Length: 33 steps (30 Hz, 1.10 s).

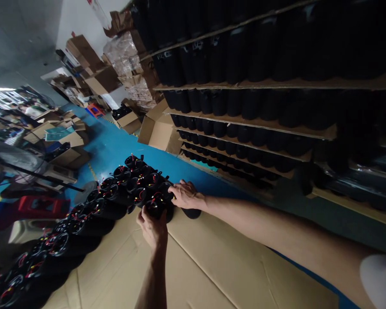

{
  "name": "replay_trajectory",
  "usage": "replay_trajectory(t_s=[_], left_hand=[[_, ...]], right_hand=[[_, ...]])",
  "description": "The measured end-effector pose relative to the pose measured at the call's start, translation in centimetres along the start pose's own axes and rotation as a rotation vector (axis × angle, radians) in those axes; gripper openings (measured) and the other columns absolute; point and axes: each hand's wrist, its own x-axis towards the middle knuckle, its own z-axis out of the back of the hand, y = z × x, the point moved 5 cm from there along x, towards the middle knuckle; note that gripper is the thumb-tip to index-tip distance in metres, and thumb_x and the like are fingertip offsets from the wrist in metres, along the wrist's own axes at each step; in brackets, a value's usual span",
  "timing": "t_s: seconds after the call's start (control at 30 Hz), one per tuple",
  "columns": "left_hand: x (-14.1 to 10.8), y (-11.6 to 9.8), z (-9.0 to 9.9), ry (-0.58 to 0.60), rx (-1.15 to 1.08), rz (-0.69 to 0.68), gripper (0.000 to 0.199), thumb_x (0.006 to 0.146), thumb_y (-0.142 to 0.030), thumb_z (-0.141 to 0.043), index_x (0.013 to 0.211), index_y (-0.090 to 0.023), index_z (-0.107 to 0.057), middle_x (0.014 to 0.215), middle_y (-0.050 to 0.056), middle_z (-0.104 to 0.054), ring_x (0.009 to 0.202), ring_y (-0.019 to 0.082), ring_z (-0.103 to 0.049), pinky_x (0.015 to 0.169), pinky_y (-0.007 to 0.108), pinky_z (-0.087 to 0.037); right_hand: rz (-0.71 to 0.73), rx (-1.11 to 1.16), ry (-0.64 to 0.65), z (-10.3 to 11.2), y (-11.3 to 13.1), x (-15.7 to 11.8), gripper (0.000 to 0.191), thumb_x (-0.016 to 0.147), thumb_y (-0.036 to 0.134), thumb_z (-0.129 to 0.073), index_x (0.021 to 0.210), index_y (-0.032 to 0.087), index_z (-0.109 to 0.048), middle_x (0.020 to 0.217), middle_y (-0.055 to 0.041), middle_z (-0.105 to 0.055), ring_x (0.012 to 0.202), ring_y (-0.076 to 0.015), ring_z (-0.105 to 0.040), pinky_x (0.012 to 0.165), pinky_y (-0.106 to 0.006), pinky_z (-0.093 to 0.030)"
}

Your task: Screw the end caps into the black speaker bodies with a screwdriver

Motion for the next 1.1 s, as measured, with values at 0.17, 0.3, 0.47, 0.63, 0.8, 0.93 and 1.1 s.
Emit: replay_trajectory(t_s=[0.17,0.3,0.47,0.63,0.8,0.93,1.1], left_hand=[[0.2,0.3,-0.4,0.005,0.054,-0.022,0.073,0.099,-0.049,-0.079,0.16,-0.022,-0.049,0.156,0.019,-0.058,0.122,0.034,-0.07,0.095,0.053,-0.066],[0.0,-0.8,0.7,-0.011,0.136,-0.159,0.084,0.093,-0.04,-0.085,0.162,-0.012,-0.045,0.164,0.028,-0.05,0.146,0.045,-0.057,0.114,0.064,-0.055],[-0.2,-4.2,1.5,0.075,0.228,-0.479,0.084,0.091,-0.023,-0.086,0.165,-0.006,-0.049,0.177,0.034,-0.037,0.169,0.05,-0.028,0.134,0.068,-0.027],[0.0,-5.6,0.5,0.21,0.288,-0.668,0.065,0.096,-0.016,-0.08,0.159,-0.011,-0.063,0.173,0.03,-0.049,0.162,0.051,-0.042,0.128,0.071,-0.039],[-0.1,-4.8,0.0,0.217,0.329,-0.685,0.066,0.098,-0.011,-0.074,0.163,-0.01,-0.058,0.173,0.03,-0.048,0.162,0.049,-0.044,0.125,0.067,-0.046],[0.2,-4.2,-0.4,0.201,0.345,-0.676,0.063,0.1,-0.002,-0.067,0.161,-0.014,-0.059,0.174,0.024,-0.05,0.163,0.043,-0.044,0.125,0.064,-0.049],[0.3,-4.0,-0.7,0.199,0.345,-0.691,0.06,0.102,-0.002,-0.066,0.161,-0.015,-0.058,0.175,0.022,-0.049,0.164,0.042,-0.042,0.125,0.063,-0.05]], right_hand=[[0.029,0.008,0.008,-0.3,-0.3,0.3,0.042,0.108,0.043,-0.073,0.142,0.02,-0.067,0.146,-0.0124,-0.066,0.132,-0.0323,-0.066,0.111,-0.058,-0.058],[0.037,0.021,-0.002,-0.2,-0.1,0.3,0.045,0.107,0.044,-0.073,0.145,0.02,-0.065,0.145,-0.0125,-0.066,0.131,-0.0327,-0.066,0.11,-0.058,-0.057],[0.052,0.064,-0.043,0.1,0.0,-0.1,0.061,0.103,0.039,-0.076,0.156,0.02,-0.054,0.143,-0.0137,-0.066,0.132,-0.035,-0.063,0.111,-0.057,-0.055],[0.081,0.105,-0.099,0.1,-0.3,-2.6,0.078,0.088,0.039,-0.089,0.153,0.02,-0.05,0.15,-0.0163,-0.057,0.135,-0.0349,-0.055,0.108,-0.05,-0.054],[-0.001,0.098,-0.091,-0.3,-1.1,-5.9,0.065,0.082,0.035,-0.093,0.135,0.016,-0.06,0.14,-0.0177,-0.059,0.12,-0.0331,-0.062,0.099,-0.048,-0.057],[-0.03,0.093,-0.098,-0.3,-0.7,-5.2,0.044,0.098,0.037,-0.081,0.134,0.017,-0.064,0.137,-0.0123,-0.063,0.118,-0.0292,-0.065,0.099,-0.048,-0.059],[-0.042,0.122,-0.117,-0.9,0.7,-2.3,0.045,0.104,0.045,-0.076,0.138,0.019,-0.065,0.141,-0.0119,-0.064,0.121,-0.0296,-0.066,0.1,-0.05,-0.06]])
